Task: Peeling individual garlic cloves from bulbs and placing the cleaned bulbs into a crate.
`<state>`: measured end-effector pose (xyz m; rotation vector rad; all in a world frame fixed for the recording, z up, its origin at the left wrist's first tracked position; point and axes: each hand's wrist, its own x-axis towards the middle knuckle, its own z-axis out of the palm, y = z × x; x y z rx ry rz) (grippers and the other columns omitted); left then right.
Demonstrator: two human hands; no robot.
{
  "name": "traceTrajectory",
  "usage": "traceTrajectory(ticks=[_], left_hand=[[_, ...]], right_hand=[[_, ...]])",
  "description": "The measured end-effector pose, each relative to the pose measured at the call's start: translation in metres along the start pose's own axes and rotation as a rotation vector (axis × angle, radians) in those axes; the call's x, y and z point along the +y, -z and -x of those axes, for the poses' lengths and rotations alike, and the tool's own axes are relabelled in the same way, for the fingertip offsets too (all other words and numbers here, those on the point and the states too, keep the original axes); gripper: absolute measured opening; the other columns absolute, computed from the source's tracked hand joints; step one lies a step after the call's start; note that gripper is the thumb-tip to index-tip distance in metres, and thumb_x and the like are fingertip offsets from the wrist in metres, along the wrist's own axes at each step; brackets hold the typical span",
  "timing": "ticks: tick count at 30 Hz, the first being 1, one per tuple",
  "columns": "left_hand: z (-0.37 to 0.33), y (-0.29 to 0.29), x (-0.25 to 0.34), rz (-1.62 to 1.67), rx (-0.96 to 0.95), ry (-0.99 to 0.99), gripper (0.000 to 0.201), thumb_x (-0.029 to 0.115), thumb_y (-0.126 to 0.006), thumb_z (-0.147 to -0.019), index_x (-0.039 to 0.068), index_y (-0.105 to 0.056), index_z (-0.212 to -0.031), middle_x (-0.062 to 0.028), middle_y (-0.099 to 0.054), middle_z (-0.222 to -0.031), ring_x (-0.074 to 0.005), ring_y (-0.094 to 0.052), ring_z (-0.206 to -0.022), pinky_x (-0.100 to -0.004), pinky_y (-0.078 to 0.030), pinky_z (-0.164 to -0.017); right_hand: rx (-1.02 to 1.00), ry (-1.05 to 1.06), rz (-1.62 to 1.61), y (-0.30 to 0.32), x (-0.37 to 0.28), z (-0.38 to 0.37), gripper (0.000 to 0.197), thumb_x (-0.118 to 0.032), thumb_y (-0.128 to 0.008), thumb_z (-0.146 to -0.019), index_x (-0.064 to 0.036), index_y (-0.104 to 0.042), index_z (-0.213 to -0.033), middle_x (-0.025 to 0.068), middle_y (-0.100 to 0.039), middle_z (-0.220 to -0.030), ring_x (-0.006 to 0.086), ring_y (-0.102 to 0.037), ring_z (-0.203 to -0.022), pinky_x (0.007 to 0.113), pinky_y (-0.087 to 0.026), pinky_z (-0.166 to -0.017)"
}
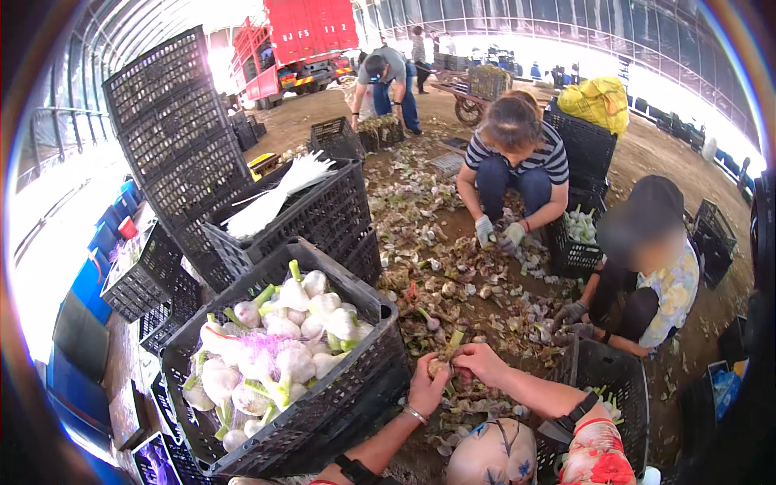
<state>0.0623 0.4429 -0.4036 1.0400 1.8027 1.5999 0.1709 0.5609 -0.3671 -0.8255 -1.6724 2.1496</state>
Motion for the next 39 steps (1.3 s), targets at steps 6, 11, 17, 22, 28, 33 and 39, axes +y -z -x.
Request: traceTrajectory(ticks=[6, 11, 17, 22, 28, 33, 39], left_hand=[[-0.001, -0.002, -0.01, -0.152, -0.001, -0.135, 0.038, 0.012, -0.051, -0.078, 0.005, -0.04, -0.113, -0.0125, -0.056, -0.089, -0.0182, -0.058, -0.074, -0.0307, -0.049, -0.063], [-0.004, 0.005, 0.02, 0.013, -0.065, 0.023, 0.034, 0.013, -0.049, -0.078, 0.004, -0.043, -0.111, -0.0109, -0.052, -0.096, -0.0148, -0.052, -0.086, -0.0284, -0.044, -0.075], [-0.01, 0.004, 0.018, 0.733, -0.169, 0.389, 0.031, 0.019, -0.042, -0.085, 0.007, -0.041, -0.113, -0.0084, -0.052, -0.099, -0.0181, -0.053, -0.082, -0.0333, -0.046, -0.065], [-0.018, 0.008, 0.016, 1.063, -0.458, 0.426, 0.037, 0.025, -0.041, -0.087, 0.009, -0.032, -0.12, -0.0076, -0.05, -0.108, -0.0208, -0.054, -0.085, -0.0351, -0.046, -0.063], [-0.006, 0.0, 0.015, 0.074, -0.131, -0.049, 0.054, 0.014, -0.056, -0.08, 0.006, -0.025, -0.123, -0.0125, -0.044, -0.11, -0.0204, -0.055, -0.086, -0.0329, -0.05, -0.066], [-0.011, -0.005, 0.029, 0.482, -0.125, 0.294, 0.04, 0.016, -0.05, -0.083, 0.004, -0.033, -0.116, -0.0123, -0.05, -0.099, -0.016, -0.055, -0.078, -0.0301, -0.049, -0.058], [-0.02, 0.01, 0.023, 1.291, -0.639, 0.432, 0.053, 0.045, -0.035, -0.083, 0.001, -0.046, -0.112, -0.0146, -0.057, -0.092, -0.0222, -0.056, -0.078, -0.033, -0.043, -0.059]], right_hand=[[0.047, -0.022, -0.109, -0.008, 0.007, 0.004, 0.011, -0.007, -0.054, -0.073, 0.0025, -0.053, -0.069, 0.0039, -0.046, -0.052, 0.0112, -0.043, -0.042, 0.024, -0.031, -0.037], [0.147, 0.012, -0.009, -0.012, -0.003, 0.0, 0.01, -0.007, -0.053, -0.072, 0.0027, -0.054, -0.07, 0.004, -0.048, -0.053, 0.0107, -0.044, -0.043, 0.024, -0.033, -0.037], [0.078, 0.216, 0.289, -0.001, -0.009, 0.0, 0.013, -0.009, -0.053, -0.073, 0.001, -0.058, -0.081, 0.0019, -0.054, -0.065, 0.0096, -0.05, -0.055, 0.023, -0.041, -0.047], [-0.085, 0.11, 0.015, 0.005, -0.005, -0.001, 0.022, -0.022, -0.058, -0.08, -0.0009, -0.06, -0.084, 0.0015, -0.059, -0.076, 0.0075, -0.052, -0.065, 0.022, -0.044, -0.054], [0.082, 0.078, 0.128, -0.001, 0.001, -0.003, 0.029, -0.027, -0.057, -0.081, 0.0021, -0.059, -0.077, 0.0043, -0.056, -0.063, 0.0093, -0.051, -0.054, 0.025, -0.042, -0.049], [0.096, 0.23, 0.069, -0.003, 0.005, -0.003, 0.027, -0.022, -0.052, -0.085, 0.0024, -0.058, -0.076, 0.004, -0.054, -0.062, 0.0086, -0.05, -0.055, 0.024, -0.04, -0.048], [0.069, 0.114, -0.32, -0.016, -0.004, 0.003, 0.019, -0.019, -0.05, -0.086, -0.0006, -0.056, -0.083, 0.0024, -0.052, -0.061, 0.0085, -0.046, -0.049, 0.023, -0.037, -0.043]])
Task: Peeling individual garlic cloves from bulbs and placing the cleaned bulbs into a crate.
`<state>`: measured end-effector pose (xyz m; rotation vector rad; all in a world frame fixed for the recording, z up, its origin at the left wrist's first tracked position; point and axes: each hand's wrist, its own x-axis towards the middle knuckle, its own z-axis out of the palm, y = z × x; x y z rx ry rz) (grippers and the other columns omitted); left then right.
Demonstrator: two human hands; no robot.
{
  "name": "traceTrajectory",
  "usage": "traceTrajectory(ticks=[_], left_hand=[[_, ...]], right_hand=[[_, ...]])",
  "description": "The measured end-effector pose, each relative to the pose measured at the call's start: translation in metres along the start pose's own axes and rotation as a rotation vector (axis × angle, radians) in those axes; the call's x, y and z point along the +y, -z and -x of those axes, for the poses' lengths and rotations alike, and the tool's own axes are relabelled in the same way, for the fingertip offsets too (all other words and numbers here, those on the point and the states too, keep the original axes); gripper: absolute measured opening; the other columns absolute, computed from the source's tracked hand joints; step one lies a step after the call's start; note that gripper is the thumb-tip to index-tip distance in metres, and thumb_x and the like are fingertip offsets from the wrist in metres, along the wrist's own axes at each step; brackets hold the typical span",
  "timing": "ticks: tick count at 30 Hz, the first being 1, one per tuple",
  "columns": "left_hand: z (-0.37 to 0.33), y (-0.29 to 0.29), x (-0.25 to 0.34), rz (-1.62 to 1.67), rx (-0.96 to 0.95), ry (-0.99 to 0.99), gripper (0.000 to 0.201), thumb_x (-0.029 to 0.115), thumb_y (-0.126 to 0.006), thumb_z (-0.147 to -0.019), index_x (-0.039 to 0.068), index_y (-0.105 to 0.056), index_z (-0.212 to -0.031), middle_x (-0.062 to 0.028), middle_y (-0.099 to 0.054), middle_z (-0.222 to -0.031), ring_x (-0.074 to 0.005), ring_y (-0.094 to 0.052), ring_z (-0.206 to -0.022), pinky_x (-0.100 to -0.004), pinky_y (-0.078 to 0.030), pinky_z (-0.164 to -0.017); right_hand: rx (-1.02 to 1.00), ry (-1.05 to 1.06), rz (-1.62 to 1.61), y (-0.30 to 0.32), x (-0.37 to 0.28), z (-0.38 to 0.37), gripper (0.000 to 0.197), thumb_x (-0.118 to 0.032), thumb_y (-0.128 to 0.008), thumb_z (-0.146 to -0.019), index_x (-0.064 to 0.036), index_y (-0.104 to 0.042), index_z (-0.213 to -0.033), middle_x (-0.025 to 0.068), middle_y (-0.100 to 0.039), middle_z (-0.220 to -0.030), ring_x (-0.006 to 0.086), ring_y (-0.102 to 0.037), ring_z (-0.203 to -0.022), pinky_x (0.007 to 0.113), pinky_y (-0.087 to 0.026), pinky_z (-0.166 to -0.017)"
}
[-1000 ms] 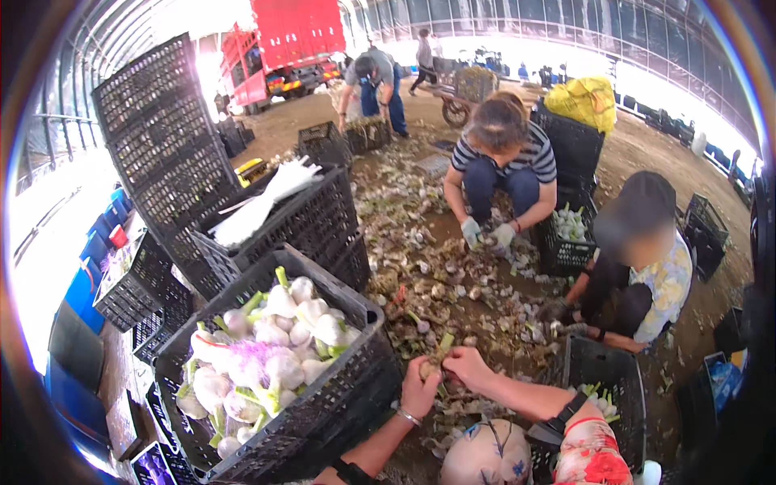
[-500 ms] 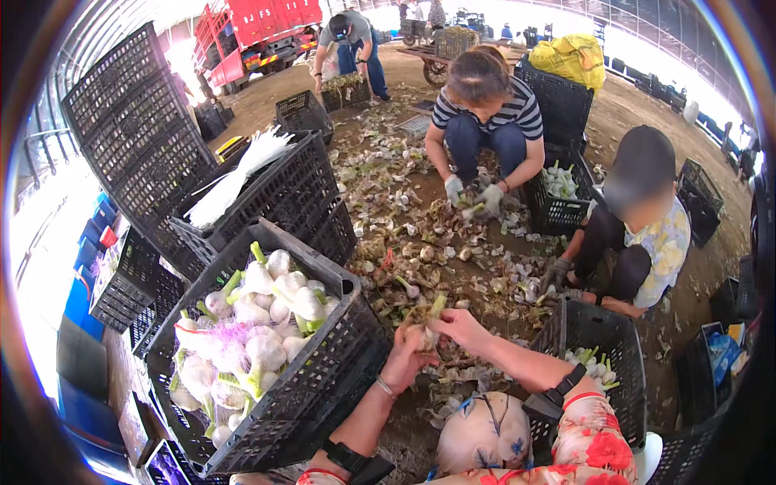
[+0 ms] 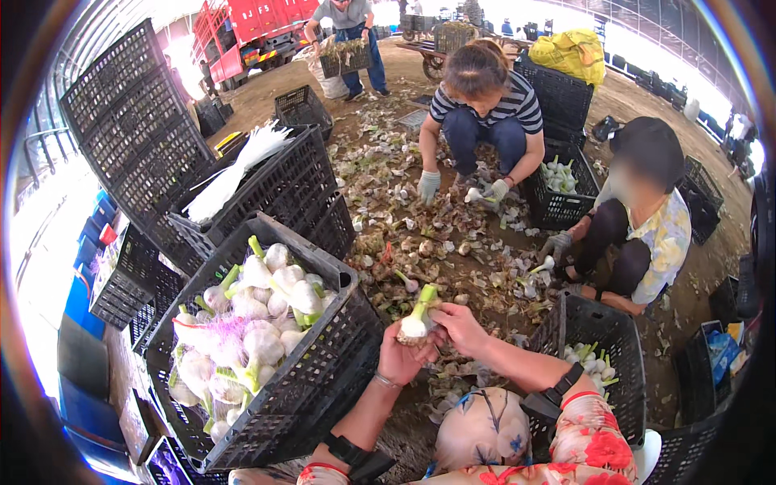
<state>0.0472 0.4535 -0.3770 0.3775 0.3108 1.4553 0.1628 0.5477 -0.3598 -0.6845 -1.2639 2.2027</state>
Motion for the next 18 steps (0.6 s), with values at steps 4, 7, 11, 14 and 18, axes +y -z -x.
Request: traceTrajectory(ticks=[4, 7, 11, 14, 18], left_hand=[[0.005, 0.004, 0.003, 0.003, -0.082, 0.019, 0.054, 0.046, -0.034, -0.084, 0.002, -0.044, -0.115, -0.016, -0.055, -0.097, -0.0251, -0.056, -0.082, -0.0341, -0.046, -0.063], [0.003, -0.003, 0.003, -0.13, 0.318, 0.055, 0.042, 0.034, -0.043, -0.086, 0.004, -0.041, -0.116, -0.0142, -0.055, -0.098, -0.0212, -0.057, -0.078, -0.0373, -0.049, -0.066], [0.0, 0.008, -0.012, -0.628, 0.66, -0.39, 0.054, 0.005, -0.057, -0.078, 0.003, -0.027, -0.123, -0.0135, -0.046, -0.109, -0.0221, -0.054, -0.09, -0.0336, -0.051, -0.07], [-0.001, 0.024, -0.01, -0.868, 0.608, -0.419, 0.047, 0.002, -0.057, -0.077, 0.003, -0.034, -0.118, -0.0105, -0.05, -0.101, -0.0172, -0.055, -0.084, -0.0261, -0.05, -0.059], [-0.002, 0.015, -0.003, -0.79, 0.56, -0.238, 0.043, 0.003, -0.058, -0.076, 0.003, -0.039, -0.114, -0.0085, -0.053, -0.094, -0.0143, -0.055, -0.074, -0.024, -0.047, -0.054]], right_hand=[[-0.025, -0.116, -0.193, 0.004, 0.007, 0.001, 0.017, -0.018, -0.05, -0.086, -0.0021, -0.056, -0.088, 0.0032, -0.054, -0.065, 0.0097, -0.046, -0.049, 0.023, -0.038, -0.042], [0.113, -0.111, -0.262, 0.009, 0.009, -0.003, 0.017, -0.016, -0.05, -0.086, -0.0015, -0.056, -0.089, 0.0047, -0.055, -0.07, 0.0107, -0.048, -0.05, 0.023, -0.041, -0.043], [0.111, -0.096, -0.199, -0.002, 0.016, 0.0, 0.016, -0.014, -0.05, -0.085, 0.0, -0.056, -0.091, 0.0059, -0.058, -0.073, 0.0128, -0.052, -0.052, 0.026, -0.045, -0.044], [0.13, -0.172, -0.165, -0.01, 0.009, 0.002, 0.017, -0.014, -0.052, -0.084, 0.0002, -0.057, -0.091, 0.0053, -0.058, -0.068, 0.0126, -0.052, -0.051, 0.025, -0.044, -0.043], [0.035, -0.111, 0.201, 0.007, -0.005, 0.002, 0.018, -0.016, -0.054, -0.082, 0.0006, -0.059, -0.087, 0.0036, -0.057, -0.063, 0.0105, -0.052, -0.05, 0.024, -0.043, -0.045]])
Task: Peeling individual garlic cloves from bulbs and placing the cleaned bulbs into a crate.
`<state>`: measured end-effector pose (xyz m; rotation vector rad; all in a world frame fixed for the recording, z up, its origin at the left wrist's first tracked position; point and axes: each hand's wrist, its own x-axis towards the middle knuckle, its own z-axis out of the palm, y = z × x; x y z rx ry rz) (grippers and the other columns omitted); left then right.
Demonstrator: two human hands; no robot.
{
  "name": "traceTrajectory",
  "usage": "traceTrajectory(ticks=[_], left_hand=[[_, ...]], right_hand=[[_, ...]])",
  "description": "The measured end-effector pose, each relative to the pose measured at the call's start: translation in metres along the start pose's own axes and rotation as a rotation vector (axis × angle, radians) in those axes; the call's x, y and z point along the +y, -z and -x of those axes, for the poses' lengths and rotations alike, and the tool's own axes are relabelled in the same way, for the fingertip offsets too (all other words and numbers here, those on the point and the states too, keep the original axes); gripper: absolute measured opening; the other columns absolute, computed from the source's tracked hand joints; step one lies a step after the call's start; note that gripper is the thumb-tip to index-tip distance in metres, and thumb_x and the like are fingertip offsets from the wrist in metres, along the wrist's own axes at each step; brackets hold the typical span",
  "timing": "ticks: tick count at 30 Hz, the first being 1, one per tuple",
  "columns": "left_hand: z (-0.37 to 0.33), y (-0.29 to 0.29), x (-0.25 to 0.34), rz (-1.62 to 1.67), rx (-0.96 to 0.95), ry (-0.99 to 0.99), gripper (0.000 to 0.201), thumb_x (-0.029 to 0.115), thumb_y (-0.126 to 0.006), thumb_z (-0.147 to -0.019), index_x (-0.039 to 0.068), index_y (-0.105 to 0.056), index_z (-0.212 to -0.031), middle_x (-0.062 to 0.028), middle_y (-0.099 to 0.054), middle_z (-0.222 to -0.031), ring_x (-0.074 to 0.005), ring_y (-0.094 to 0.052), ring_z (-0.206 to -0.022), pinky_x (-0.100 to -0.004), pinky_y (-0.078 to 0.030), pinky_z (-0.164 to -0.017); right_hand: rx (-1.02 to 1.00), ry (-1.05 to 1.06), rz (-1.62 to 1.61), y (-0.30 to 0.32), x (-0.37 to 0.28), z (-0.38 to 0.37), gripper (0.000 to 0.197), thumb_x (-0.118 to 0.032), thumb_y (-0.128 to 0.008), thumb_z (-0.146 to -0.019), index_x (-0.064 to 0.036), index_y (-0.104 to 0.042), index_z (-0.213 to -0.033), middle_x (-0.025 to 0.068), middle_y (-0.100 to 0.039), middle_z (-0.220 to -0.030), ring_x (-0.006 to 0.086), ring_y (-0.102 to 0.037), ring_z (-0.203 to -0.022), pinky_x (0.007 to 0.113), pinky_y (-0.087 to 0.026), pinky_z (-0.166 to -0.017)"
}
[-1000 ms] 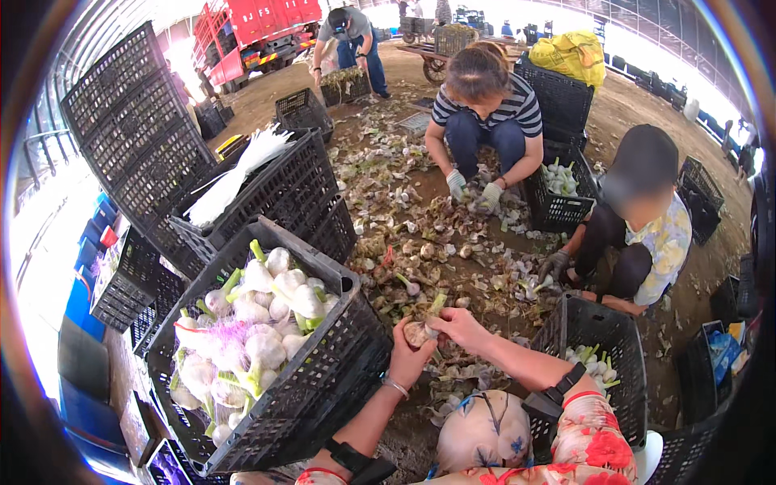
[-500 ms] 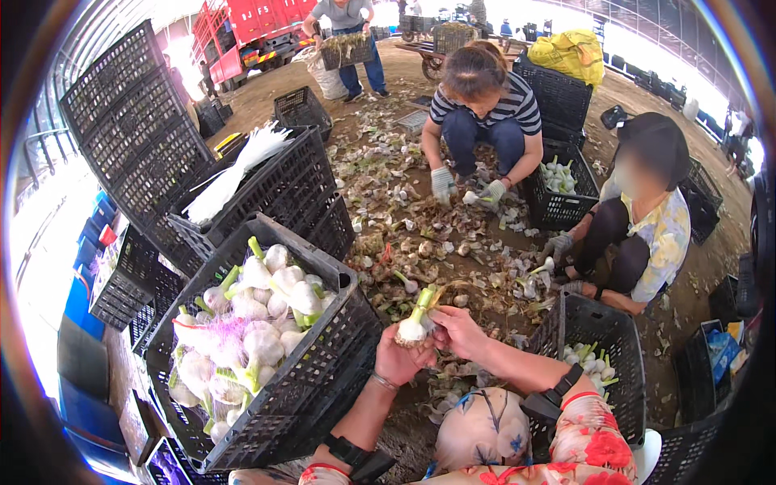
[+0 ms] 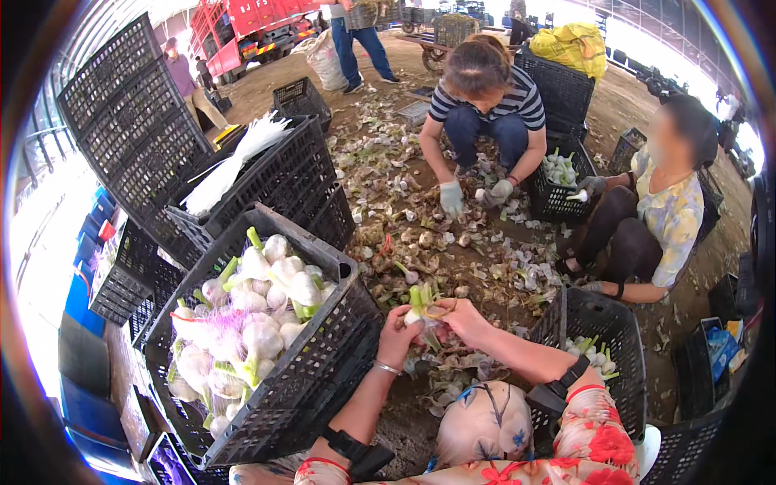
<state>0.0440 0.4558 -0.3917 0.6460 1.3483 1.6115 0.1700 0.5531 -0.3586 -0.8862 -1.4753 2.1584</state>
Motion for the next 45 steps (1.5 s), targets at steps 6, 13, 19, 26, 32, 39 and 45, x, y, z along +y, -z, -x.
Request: traceTrajectory(ticks=[6, 13, 19, 26, 32, 39, 45], left_hand=[[0.003, 0.003, -0.012, 0.337, -0.055, 0.14, 0.036, 0.012, -0.052, -0.079, 0.004, -0.041, -0.112, -0.0092, -0.054, -0.091, -0.0146, -0.053, -0.066, -0.0288, -0.045, -0.051], [0.003, 0.007, -0.003, 0.357, -0.336, 0.235, 0.035, 0.018, -0.042, -0.086, 0.006, -0.037, -0.12, -0.0088, -0.053, -0.106, -0.0222, -0.057, -0.089, -0.0354, -0.051, -0.071], [0.002, 0.001, -0.014, 0.182, -0.004, 0.237, 0.031, 0.023, -0.041, -0.091, 0.005, -0.041, -0.116, -0.0096, -0.052, -0.108, -0.0215, -0.056, -0.094, -0.039, -0.051, -0.071], [0.001, -0.005, -0.014, 0.336, -0.033, 0.132, 0.032, 0.022, -0.041, -0.091, 0.001, -0.044, -0.115, -0.0107, -0.055, -0.107, -0.0208, -0.055, -0.097, -0.035, -0.049, -0.078], [0.011, -0.014, 0.003, 0.431, -0.12, 0.087, 0.032, 0.022, -0.048, -0.088, 0.001, -0.048, -0.112, -0.0097, -0.056, -0.105, -0.0177, -0.056, -0.093, -0.0293, -0.046, -0.077], [-0.008, -0.015, 0.003, 0.532, -0.007, 0.111, 0.032, 0.02, -0.039, -0.091, -0.001, -0.044, -0.115, -0.0129, -0.054, -0.109, -0.0232, -0.054, -0.099, -0.0366, -0.043, -0.087], [-0.016, -0.018, 0.017, 0.634, -0.009, 0.176, 0.024, 0.012, -0.039, -0.084, 0.002, -0.046, -0.105, -0.011, -0.054, -0.103, -0.0232, -0.053, -0.098, -0.0368, -0.043, -0.083]], right_hand=[[-0.009, 0.029, -0.01, 0.017, 0.017, -0.013, 0.019, -0.018, -0.051, -0.084, -0.0007, -0.056, -0.091, 0.0051, -0.059, -0.076, 0.0113, -0.054, -0.06, 0.026, -0.045, -0.05], [0.015, -0.081, -0.305, 0.023, 0.02, -0.01, 0.018, -0.014, -0.047, -0.085, -0.0006, -0.054, -0.094, 0.0064, -0.058, -0.081, 0.0155, -0.057, -0.068, 0.03, -0.05, -0.055], [-0.085, 0.114, 0.11, 0.005, 0.012, 0.001, 0.02, -0.015, -0.049, -0.084, 0.0024, -0.057, -0.09, 0.0069, -0.058, -0.08, 0.0146, -0.057, -0.07, 0.029, -0.05, -0.057], [0.214, 0.069, 0.101, 0.061, 0.051, -0.038, 0.017, -0.014, -0.05, -0.083, 0.0021, -0.055, -0.084, 0.0069, -0.055, -0.075, 0.0167, -0.057, -0.065, 0.03, -0.052, -0.052], [-0.073, -0.209, 1.509, 0.104, 0.101, -0.024, 0.023, -0.018, -0.054, -0.072, -0.0046, -0.062, -0.09, 0.0154, -0.059, -0.097, 0.0312, -0.059, -0.081, 0.045, -0.047, -0.067], [-0.175, -0.055, 1.445, 0.103, 0.079, -0.011, 0.038, -0.019, -0.053, -0.071, -0.0101, -0.056, -0.108, 0.0154, -0.058, -0.101, 0.0323, -0.055, -0.094, 0.041, -0.044, -0.08], [-0.061, 0.058, 0.122, 0.045, -0.017, -0.003, 0.041, -0.022, -0.054, -0.082, -0.0001, -0.045, -0.116, 0.0091, -0.059, -0.08, 0.0152, -0.059, -0.072, 0.026, -0.047, -0.055]])
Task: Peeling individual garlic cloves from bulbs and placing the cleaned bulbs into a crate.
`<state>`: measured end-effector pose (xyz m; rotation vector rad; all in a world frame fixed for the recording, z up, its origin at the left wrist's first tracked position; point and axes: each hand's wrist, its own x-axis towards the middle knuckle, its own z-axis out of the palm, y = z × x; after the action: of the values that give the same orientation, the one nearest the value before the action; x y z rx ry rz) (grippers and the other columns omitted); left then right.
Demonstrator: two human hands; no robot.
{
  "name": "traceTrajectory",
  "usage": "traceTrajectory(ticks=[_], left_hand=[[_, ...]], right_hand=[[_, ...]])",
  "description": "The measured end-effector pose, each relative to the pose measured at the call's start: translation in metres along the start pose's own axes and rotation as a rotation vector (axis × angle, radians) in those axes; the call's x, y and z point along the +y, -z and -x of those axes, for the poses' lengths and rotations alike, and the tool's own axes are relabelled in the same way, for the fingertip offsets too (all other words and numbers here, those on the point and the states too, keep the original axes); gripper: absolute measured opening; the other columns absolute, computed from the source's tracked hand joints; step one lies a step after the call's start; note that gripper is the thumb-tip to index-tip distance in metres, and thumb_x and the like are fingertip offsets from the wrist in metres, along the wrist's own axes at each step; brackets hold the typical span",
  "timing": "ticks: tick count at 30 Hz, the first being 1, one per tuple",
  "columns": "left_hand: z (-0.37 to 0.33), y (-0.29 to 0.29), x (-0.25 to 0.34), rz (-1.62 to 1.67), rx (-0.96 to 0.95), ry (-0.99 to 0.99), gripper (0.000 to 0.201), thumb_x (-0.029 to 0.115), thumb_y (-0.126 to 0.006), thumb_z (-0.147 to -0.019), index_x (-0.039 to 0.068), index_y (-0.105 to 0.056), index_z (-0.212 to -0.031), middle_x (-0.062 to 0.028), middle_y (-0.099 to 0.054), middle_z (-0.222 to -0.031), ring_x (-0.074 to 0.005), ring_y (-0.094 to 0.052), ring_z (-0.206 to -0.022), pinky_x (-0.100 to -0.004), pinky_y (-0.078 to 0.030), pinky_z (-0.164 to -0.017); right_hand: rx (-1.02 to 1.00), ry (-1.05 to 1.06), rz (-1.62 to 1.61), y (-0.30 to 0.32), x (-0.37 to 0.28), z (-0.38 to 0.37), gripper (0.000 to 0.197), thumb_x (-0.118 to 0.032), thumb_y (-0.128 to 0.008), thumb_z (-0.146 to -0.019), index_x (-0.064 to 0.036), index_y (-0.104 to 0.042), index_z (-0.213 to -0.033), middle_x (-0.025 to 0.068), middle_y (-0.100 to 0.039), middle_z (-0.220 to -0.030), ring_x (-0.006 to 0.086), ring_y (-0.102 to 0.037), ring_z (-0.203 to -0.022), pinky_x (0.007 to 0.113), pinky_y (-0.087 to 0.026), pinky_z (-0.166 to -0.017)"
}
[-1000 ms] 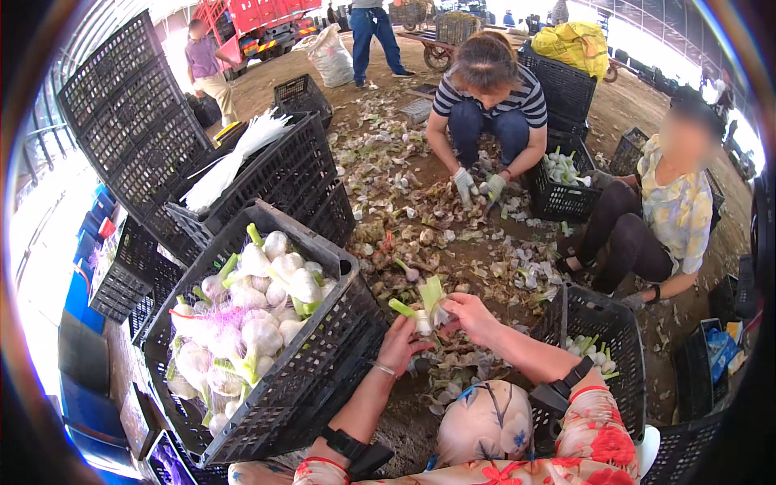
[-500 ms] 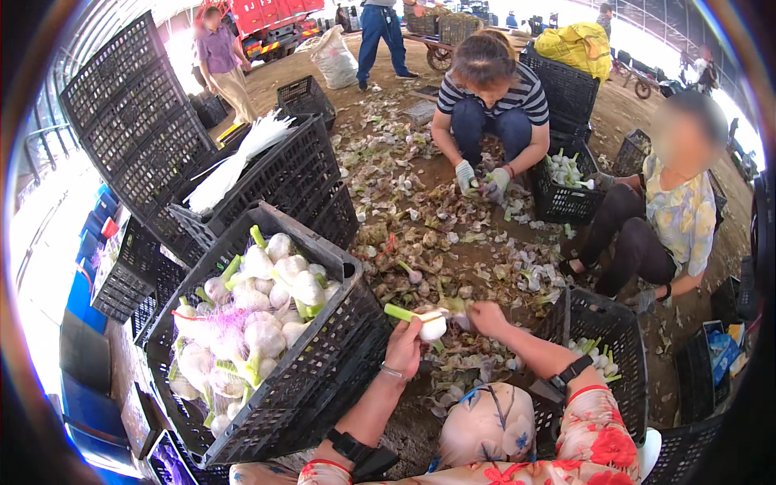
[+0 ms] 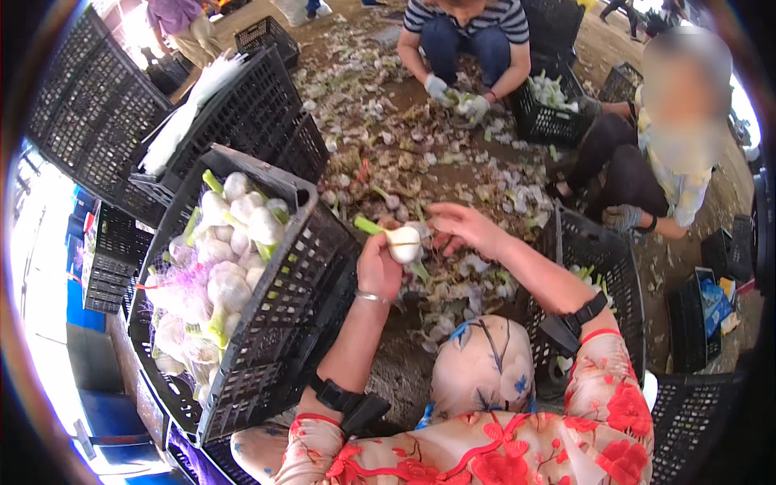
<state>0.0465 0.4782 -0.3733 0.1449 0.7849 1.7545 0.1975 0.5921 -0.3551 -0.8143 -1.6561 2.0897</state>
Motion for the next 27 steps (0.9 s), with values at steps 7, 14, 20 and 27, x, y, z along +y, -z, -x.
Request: traceTrajectory(ticks=[7, 14, 20, 27], left_hand=[[-0.002, 0.003, -0.01, -0.056, -0.05, -0.079, 0.029, 0.024, -0.034, -0.091, 0.003, -0.046, -0.108, -0.0085, -0.054, -0.099, -0.0198, -0.054, -0.091, -0.0342, -0.045, -0.078], [0.004, 0.003, -0.004, 0.034, -0.019, -0.057, 0.028, 0.024, -0.032, -0.093, 0.009, -0.043, -0.114, -0.0099, -0.056, -0.091, -0.0212, -0.057, -0.083, -0.0375, -0.049, -0.073], [-0.005, 0.006, -0.01, -0.006, 0.099, -0.14, 0.032, 0.013, -0.031, -0.091, 0.011, -0.035, -0.123, -0.01, -0.055, -0.091, -0.0224, -0.057, -0.082, -0.0395, -0.049, -0.073], [-0.014, 0.025, -0.016, -0.147, 0.145, -0.206, 0.033, 0.012, -0.036, -0.089, 0.01, -0.038, -0.122, -0.0096, -0.055, -0.091, -0.0216, -0.056, -0.079, -0.0366, -0.05, -0.069]], right_hand=[[-0.005, 0.082, 0.105, -0.021, 0.0, 0.007, 0.018, -0.014, -0.059, -0.076, 0.0005, -0.053, -0.085, 0.0044, -0.058, -0.068, 0.0144, -0.057, -0.052, 0.026, -0.045, -0.05], [-0.201, -0.051, 1.183, 0.013, 0.058, 0.012, 0.022, -0.01, -0.055, -0.07, -0.0061, -0.059, -0.091, 0.013, -0.061, -0.074, 0.0274, -0.059, -0.066, 0.037, -0.046, -0.063], [-0.097, 0.214, 1.022, 0.012, 0.041, 0.002, 0.029, -0.022, -0.052, -0.071, -0.0132, -0.063, -0.097, 0.0119, -0.062, -0.084, 0.027, -0.06, -0.078, 0.037, -0.046, -0.071], [-0.243, 0.252, 0.013, -0.042, 0.049, 0.006, 0.075, -0.019, -0.067, -0.067, -0.001, -0.031, -0.13, 0.0113, -0.054, -0.108, 0.0151, -0.051, -0.095, 0.028, -0.043, -0.078]])
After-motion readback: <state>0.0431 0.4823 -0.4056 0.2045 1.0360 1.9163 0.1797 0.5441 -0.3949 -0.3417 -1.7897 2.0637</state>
